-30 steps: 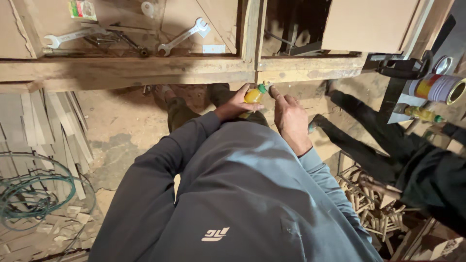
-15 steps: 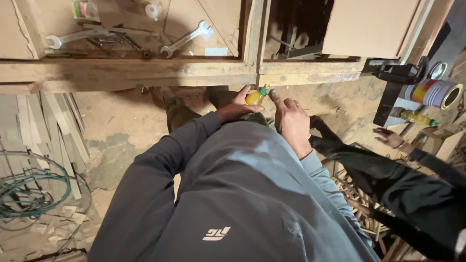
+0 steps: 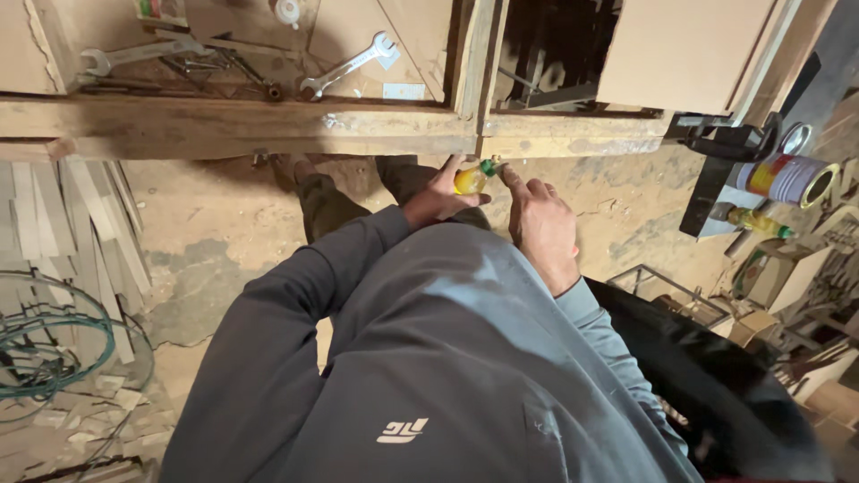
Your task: The person takes a small bottle of yellow liquid with a green cap, opens it, and pours some into an open can on the workbench. They then carry the bottle to a cluttered bench beside a grinding wheel and apply the liquid from the bottle onto a small flat blade-like piece, working it with their fingers.
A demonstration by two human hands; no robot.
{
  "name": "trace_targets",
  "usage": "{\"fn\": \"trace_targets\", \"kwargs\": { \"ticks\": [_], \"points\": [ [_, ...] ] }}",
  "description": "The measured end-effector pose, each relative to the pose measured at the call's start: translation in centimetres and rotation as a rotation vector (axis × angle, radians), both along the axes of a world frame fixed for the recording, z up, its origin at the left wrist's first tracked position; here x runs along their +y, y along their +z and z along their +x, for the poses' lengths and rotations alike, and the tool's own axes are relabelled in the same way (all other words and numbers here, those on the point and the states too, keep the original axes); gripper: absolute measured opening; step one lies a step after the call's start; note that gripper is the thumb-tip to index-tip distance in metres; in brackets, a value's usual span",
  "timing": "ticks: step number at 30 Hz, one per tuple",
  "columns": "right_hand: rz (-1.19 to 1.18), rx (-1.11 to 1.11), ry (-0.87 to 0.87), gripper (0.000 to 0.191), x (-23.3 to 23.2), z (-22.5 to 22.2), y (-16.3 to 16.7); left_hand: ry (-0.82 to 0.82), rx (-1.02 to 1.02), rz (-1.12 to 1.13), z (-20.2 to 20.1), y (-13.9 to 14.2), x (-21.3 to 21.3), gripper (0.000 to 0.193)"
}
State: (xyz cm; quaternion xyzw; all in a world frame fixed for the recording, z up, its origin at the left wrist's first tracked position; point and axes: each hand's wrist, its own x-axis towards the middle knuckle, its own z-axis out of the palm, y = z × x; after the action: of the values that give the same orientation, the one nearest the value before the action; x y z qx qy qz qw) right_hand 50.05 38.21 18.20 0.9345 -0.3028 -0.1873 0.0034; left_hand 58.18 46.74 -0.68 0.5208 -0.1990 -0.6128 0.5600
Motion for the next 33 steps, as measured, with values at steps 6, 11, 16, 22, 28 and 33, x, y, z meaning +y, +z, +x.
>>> {"fn": "trace_targets", "kwargs": {
  "ticks": [6, 11, 16, 22, 28, 33],
  "points": [
    [0.045, 0.03, -0.03, 0.049, -0.2, 0.5, 0.1, 0.035, 0.003, -0.023, -0.7, -0.7, -0.1, 0.086],
    [0.068, 0.073, -0.072, 0.05, -0.1, 0.4, -0.8, 0.061, 0.0, -0.033, -1.3, -1.1, -0.2, 0.084],
    [0.02, 0.174, -0.049, 0.058, -0.6, 0.5, -1.0, 0.034, 0.102, 0.0, -1.4, -1.1, -0.2, 0.084],
    [0.021, 0.173, 0.019, 0.059, -1.1, 1.1, -0.4, 0.051, -0.11, 0.018, -2.0, -1.6, -0.4, 0.086],
    [0.058, 0.211, -0.051, 0.06, -1.2, 1.5, -0.8, 0.065, -0.058, -0.081, -2.7, -2.8, -0.1, 0.084],
    [0.052, 0.217, -0.015, 0.059, -1.4, 1.4, -0.8, 0.133, -0.121, -0.109, -3.1, -2.9, -0.4, 0.093]
  ]
}}
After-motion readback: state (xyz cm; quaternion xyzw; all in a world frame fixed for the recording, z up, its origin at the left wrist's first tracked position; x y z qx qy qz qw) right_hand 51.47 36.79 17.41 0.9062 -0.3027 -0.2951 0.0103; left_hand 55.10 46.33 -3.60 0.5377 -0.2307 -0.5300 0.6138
